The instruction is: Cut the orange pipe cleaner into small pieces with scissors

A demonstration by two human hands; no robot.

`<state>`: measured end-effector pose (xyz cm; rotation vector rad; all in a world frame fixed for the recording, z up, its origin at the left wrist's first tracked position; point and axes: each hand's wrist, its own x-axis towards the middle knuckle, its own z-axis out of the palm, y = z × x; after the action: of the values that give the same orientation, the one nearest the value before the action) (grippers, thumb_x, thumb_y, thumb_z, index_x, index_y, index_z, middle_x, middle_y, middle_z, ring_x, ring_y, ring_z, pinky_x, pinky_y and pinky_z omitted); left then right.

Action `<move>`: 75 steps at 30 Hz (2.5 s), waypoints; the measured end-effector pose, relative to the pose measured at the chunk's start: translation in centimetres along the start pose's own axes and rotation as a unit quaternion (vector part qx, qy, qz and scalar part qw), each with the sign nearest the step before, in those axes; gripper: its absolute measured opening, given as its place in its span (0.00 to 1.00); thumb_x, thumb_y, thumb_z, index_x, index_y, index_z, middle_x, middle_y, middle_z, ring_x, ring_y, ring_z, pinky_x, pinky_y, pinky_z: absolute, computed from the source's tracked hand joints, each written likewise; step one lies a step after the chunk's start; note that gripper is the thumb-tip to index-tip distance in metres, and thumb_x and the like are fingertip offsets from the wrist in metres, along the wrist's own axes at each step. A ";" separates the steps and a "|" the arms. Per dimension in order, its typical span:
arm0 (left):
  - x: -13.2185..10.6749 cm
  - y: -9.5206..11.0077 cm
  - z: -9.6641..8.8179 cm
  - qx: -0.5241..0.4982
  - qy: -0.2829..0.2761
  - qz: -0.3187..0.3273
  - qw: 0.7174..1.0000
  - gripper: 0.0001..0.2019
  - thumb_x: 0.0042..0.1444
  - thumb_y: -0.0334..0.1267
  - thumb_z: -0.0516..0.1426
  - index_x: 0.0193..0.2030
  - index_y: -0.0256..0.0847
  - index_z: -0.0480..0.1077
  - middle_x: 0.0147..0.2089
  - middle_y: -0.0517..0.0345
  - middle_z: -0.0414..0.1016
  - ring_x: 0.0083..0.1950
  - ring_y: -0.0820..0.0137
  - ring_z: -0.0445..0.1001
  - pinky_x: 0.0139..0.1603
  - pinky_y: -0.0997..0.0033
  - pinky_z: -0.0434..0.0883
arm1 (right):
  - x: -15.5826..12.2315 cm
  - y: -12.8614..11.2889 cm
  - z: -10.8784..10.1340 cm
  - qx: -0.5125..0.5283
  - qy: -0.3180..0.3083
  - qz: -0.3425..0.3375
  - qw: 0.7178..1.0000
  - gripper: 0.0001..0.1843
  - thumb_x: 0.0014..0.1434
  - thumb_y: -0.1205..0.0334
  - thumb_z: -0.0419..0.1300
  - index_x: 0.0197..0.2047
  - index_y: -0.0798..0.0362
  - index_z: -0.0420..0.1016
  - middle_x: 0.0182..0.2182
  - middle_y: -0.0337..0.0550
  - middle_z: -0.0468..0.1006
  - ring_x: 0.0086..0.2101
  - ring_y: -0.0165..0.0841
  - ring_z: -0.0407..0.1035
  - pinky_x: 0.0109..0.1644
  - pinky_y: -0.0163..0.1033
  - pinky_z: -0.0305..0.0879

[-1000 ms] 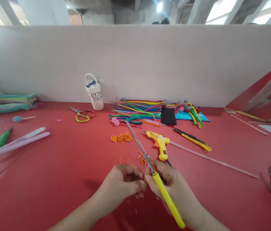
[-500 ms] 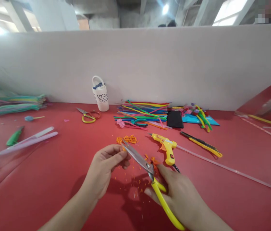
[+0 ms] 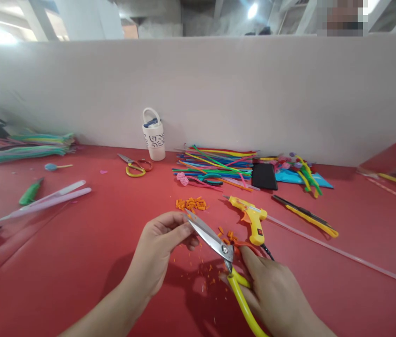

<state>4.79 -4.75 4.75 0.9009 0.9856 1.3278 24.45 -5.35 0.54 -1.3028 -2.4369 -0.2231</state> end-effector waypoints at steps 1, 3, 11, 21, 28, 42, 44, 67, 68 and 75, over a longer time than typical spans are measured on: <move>0.0 0.0 0.0 -0.002 0.000 -0.002 1.000 0.04 0.47 0.30 0.56 0.25 0.35 0.72 0.21 0.60 0.70 0.22 0.78 0.66 0.26 0.79 0.64 | 0.0 0.0 0.0 -0.001 0.004 -0.003 1.000 0.14 0.57 0.49 0.44 0.26 0.49 0.55 0.13 0.36 0.68 0.13 0.33 0.64 0.16 0.34 0.47; 0.0 0.1 0.0 -0.006 -0.001 -0.007 1.000 0.03 0.47 0.30 0.57 0.25 0.35 0.71 0.22 0.60 0.70 0.23 0.78 0.66 0.27 0.79 0.65 | 0.0 0.1 0.1 -0.004 0.011 -0.007 1.000 0.13 0.57 0.50 0.45 0.26 0.49 0.55 0.12 0.36 0.68 0.13 0.32 0.64 0.16 0.34 0.47; 0.0 0.1 0.0 -0.012 -0.003 -0.008 1.000 0.03 0.47 0.30 0.57 0.25 0.35 0.71 0.21 0.61 0.70 0.22 0.78 0.67 0.26 0.79 0.65 | -0.1 0.1 0.0 0.001 -0.002 -0.007 1.000 0.13 0.56 0.50 0.46 0.26 0.49 0.54 0.12 0.36 0.68 0.13 0.33 0.65 0.17 0.35 0.48; -0.1 0.3 0.1 -0.003 0.005 -0.004 1.000 0.03 0.46 0.29 0.57 0.24 0.35 0.71 0.21 0.61 0.70 0.22 0.77 0.67 0.26 0.78 0.65 | -0.2 0.1 -0.1 0.020 -0.019 0.009 1.000 0.14 0.55 0.49 0.48 0.25 0.49 0.54 0.13 0.36 0.69 0.14 0.33 0.65 0.17 0.34 0.48; -0.1 0.3 0.0 0.003 0.010 -0.008 1.000 0.03 0.47 0.30 0.57 0.25 0.35 0.71 0.22 0.60 0.70 0.23 0.76 0.67 0.27 0.76 0.65 | -0.1 0.3 -0.1 0.013 -0.004 0.007 1.000 0.12 0.54 0.53 0.50 0.24 0.49 0.55 0.12 0.35 0.67 0.13 0.32 0.64 0.17 0.33 0.47; -1.0 -2.5 1.7 -0.031 -0.162 -0.187 0.968 0.04 0.46 0.33 0.57 0.25 0.34 0.68 0.22 0.57 0.71 0.20 0.76 0.68 0.23 0.77 0.65 | 1.1 -1.3 -2.2 0.544 -0.125 0.261 0.788 0.11 0.52 0.53 0.49 0.29 0.53 0.61 0.13 0.27 0.55 0.13 0.22 0.49 0.15 0.28 0.48; -1.3 -2.9 2.0 -0.027 -0.188 -0.209 0.959 0.05 0.46 0.33 0.57 0.25 0.33 0.69 0.22 0.57 0.71 0.20 0.77 0.68 0.23 0.78 0.65 | 0.9 -1.1 -2.1 0.592 -0.137 0.266 0.748 0.12 0.53 0.53 0.50 0.32 0.53 0.61 0.13 0.28 0.58 0.13 0.21 0.50 0.14 0.27 0.47; -0.6 -2.0 1.5 0.026 -0.040 -0.096 0.994 0.03 0.42 0.31 0.58 0.23 0.35 0.67 0.18 0.62 0.69 0.19 0.77 0.66 0.22 0.77 0.64 | 1.1 -0.6 -2.8 0.292 -0.089 0.167 0.938 0.15 0.48 0.51 0.54 0.22 0.51 0.56 0.16 0.31 0.58 0.17 0.24 0.50 0.18 0.29 0.48; -0.4 -1.7 1.2 0.018 -0.026 -0.075 0.997 0.03 0.43 0.31 0.58 0.23 0.35 0.67 0.19 0.62 0.69 0.19 0.77 0.66 0.23 0.77 0.64 | 1.0 -0.5 -2.6 0.245 -0.090 0.149 0.954 0.15 0.48 0.49 0.55 0.23 0.50 0.55 0.16 0.31 0.59 0.16 0.24 0.51 0.18 0.30 0.47; -0.1 -0.3 0.2 0.009 0.003 -0.009 1.000 0.03 0.46 0.30 0.57 0.25 0.35 0.71 0.22 0.61 0.70 0.21 0.77 0.66 0.25 0.77 0.64 | 0.3 -0.5 -0.7 0.114 -0.083 0.055 0.988 0.16 0.53 0.46 0.50 0.27 0.50 0.55 0.16 0.36 0.68 0.17 0.32 0.64 0.19 0.33 0.49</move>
<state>5.03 -4.85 4.55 0.9011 1.0085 1.3093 24.07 -5.59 1.30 -1.3951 -2.4272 0.1968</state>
